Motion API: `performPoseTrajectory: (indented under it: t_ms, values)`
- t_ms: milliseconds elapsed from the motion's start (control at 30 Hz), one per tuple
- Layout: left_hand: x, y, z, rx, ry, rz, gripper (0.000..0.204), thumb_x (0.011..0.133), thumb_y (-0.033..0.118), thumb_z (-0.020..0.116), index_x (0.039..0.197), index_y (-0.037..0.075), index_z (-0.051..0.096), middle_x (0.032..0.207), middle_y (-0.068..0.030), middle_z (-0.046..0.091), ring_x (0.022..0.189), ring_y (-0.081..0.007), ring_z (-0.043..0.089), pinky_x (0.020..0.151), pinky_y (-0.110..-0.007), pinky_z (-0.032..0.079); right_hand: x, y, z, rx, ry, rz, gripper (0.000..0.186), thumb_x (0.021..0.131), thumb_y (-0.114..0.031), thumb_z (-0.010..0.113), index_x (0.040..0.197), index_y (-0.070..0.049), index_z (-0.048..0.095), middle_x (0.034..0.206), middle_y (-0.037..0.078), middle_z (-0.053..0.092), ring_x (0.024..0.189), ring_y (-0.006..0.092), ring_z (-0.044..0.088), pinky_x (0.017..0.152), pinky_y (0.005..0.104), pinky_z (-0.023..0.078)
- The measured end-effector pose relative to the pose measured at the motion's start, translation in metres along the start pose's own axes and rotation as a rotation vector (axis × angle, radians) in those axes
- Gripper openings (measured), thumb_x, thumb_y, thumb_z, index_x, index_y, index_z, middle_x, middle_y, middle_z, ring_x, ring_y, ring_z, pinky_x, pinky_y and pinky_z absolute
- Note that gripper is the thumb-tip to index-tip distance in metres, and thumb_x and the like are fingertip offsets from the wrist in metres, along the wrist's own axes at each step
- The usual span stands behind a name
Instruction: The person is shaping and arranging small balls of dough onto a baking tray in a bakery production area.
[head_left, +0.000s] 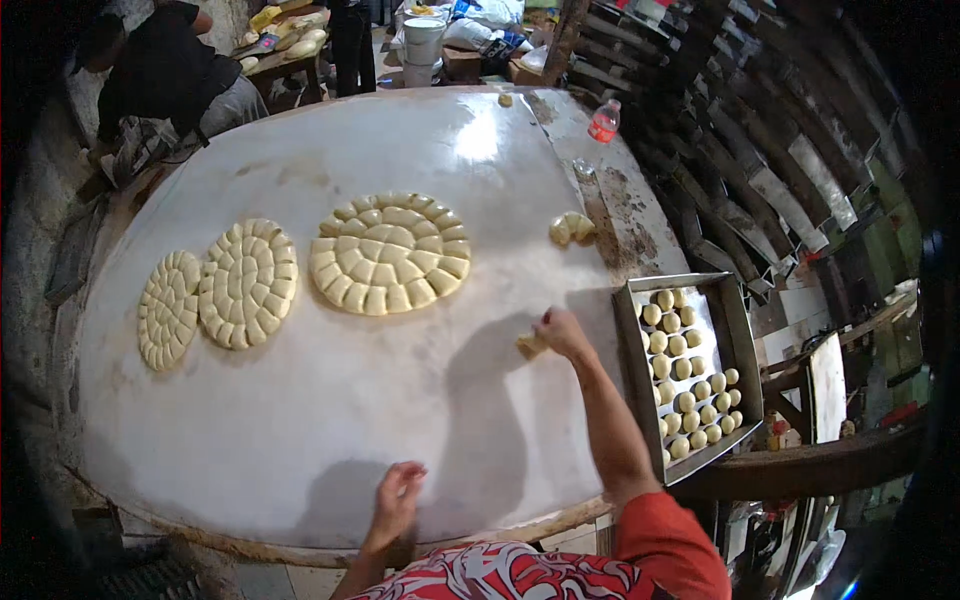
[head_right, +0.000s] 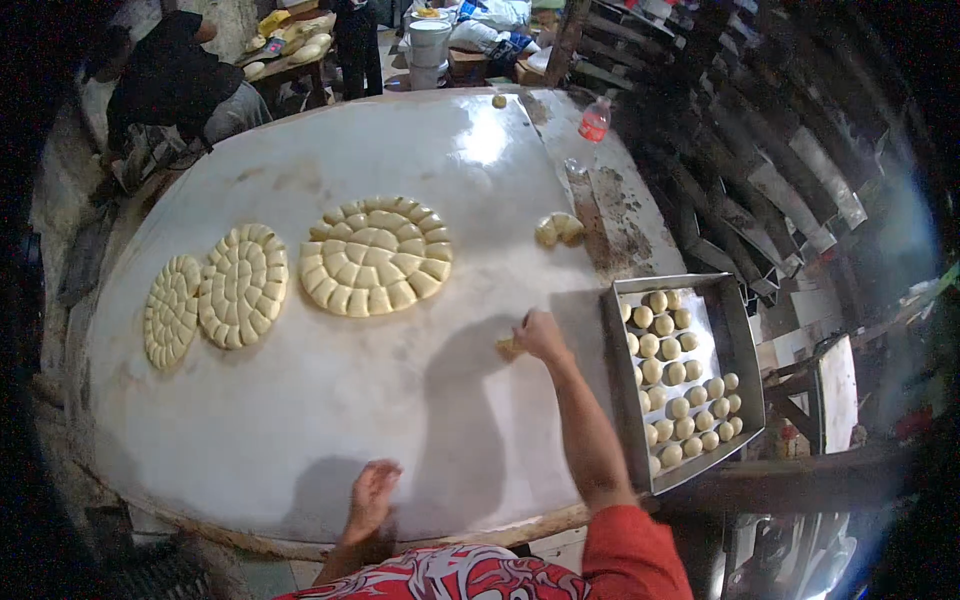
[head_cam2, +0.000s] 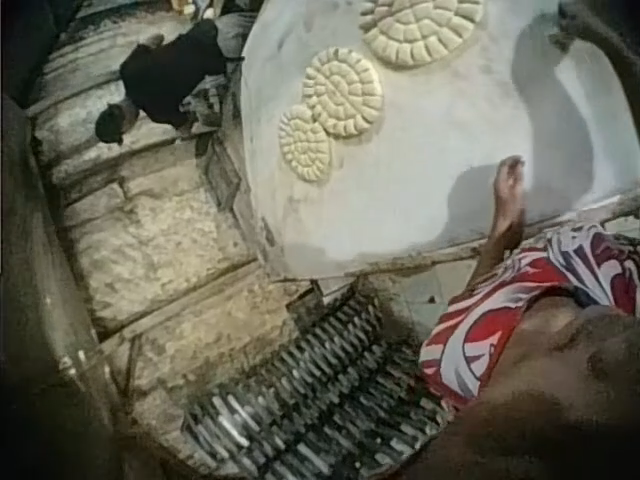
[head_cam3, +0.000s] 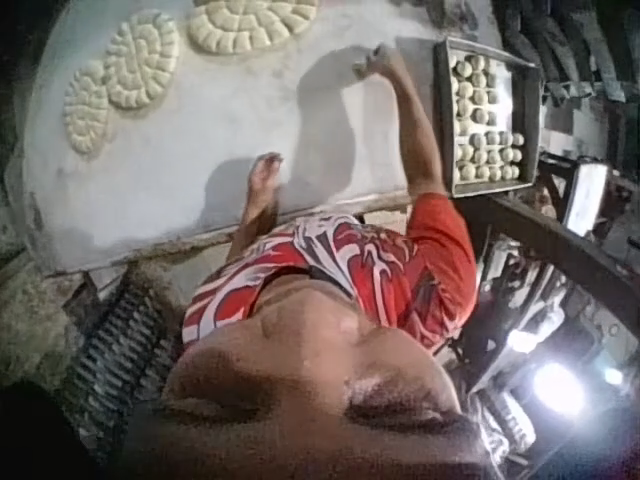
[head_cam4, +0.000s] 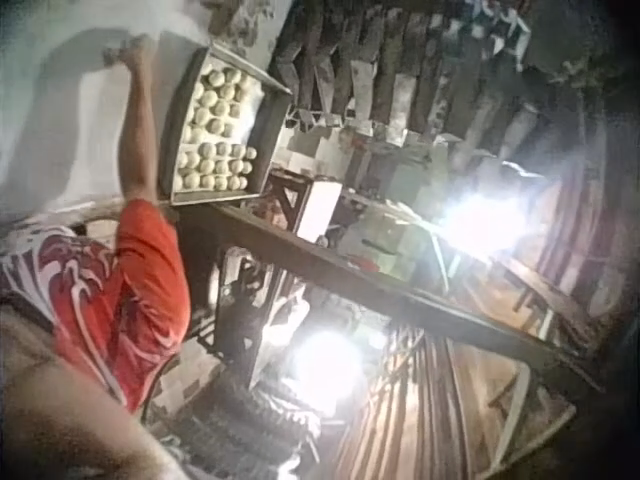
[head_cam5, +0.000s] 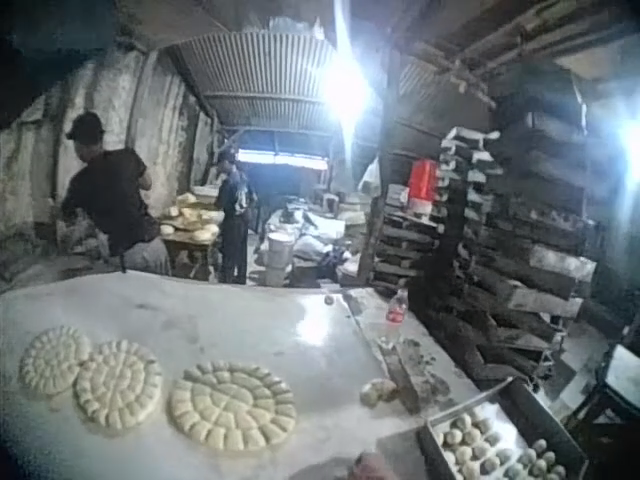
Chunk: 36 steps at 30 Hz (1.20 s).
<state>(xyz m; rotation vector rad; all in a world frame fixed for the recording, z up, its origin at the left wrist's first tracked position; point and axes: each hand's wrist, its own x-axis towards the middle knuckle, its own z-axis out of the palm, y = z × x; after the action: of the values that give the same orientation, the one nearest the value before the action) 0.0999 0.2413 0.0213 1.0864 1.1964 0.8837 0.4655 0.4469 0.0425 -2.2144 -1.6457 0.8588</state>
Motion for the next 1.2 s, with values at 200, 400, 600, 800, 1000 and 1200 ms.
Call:
performPoseTrajectory:
  t_ms: [200,400,600,800,1000,1200]
  values:
    - [0.071,0.064,0.040,-0.079,-0.140,0.062,0.032,0.086,0.006,0.057,0.115,0.003,0.045,0.100,-0.0110,0.056,0.085,-0.0202,0.058,0.075,-0.034,0.048,-0.034,-0.136,-0.017,0.506,-0.899,-0.220,0.034,0.089,-0.022,0.055,0.113,0.003,0.054,0.102,0.013,0.063,0.086,0.0229,0.064,0.074,0.0343,0.055]
    - [0.051,0.025,-0.024,0.729,0.093,0.747,0.016,0.080,0.006,0.060,0.095,0.009,0.056,0.080,-0.0089,0.056,0.074,-0.0302,0.055,0.063,-0.041,0.044,0.129,-0.063,-0.035,-0.242,0.467,-0.043,0.036,0.085,-0.034,0.053,0.102,-0.004,0.063,0.102,0.021,0.062,0.095,0.0324,0.060,0.080,0.0403,0.047]
    - [0.006,0.001,-0.058,1.048,0.341,0.620,0.033,0.075,0.023,0.068,0.104,0.011,0.058,0.096,-0.0119,0.057,0.090,-0.0320,0.054,0.074,-0.045,0.046,0.179,-0.034,-0.023,-0.912,0.135,0.354,0.078,0.084,-0.053,0.049,0.138,-0.001,0.026,0.144,0.022,0.023,0.133,0.0371,0.020,0.105,0.0545,0.022]
    - [0.019,0.012,-0.015,1.065,0.475,0.503,0.027,0.076,0.029,0.067,0.094,0.011,0.056,0.092,-0.0108,0.054,0.087,-0.0318,0.052,0.069,-0.045,0.045,0.147,0.017,-0.019,-0.391,1.166,-0.176,0.040,0.071,-0.019,0.068,0.102,-0.002,0.048,0.088,0.019,0.058,0.084,0.0376,0.056,0.077,0.0423,0.044]
    - [0.022,0.018,-0.040,1.166,0.489,0.397,0.019,0.078,0.024,0.064,0.087,0.008,0.058,0.080,-0.0111,0.055,0.078,-0.0321,0.055,0.067,-0.044,0.046,-0.122,-0.096,0.115,0.339,0.203,-0.231,0.025,0.074,-0.015,0.068,0.085,0.000,0.052,0.074,0.015,0.060,0.063,0.0311,0.057,0.062,0.0381,0.046]
    - [-0.025,0.023,-0.025,0.802,0.456,0.082,0.036,0.078,0.042,0.065,0.087,0.007,0.063,0.082,-0.0149,0.057,0.080,-0.0336,0.058,0.069,-0.045,0.048,-0.238,-0.046,0.119,0.831,-0.222,-0.381,0.023,0.090,-0.020,0.054,0.100,0.001,0.057,0.090,0.007,0.057,0.085,0.0177,0.056,0.068,0.0312,0.047]
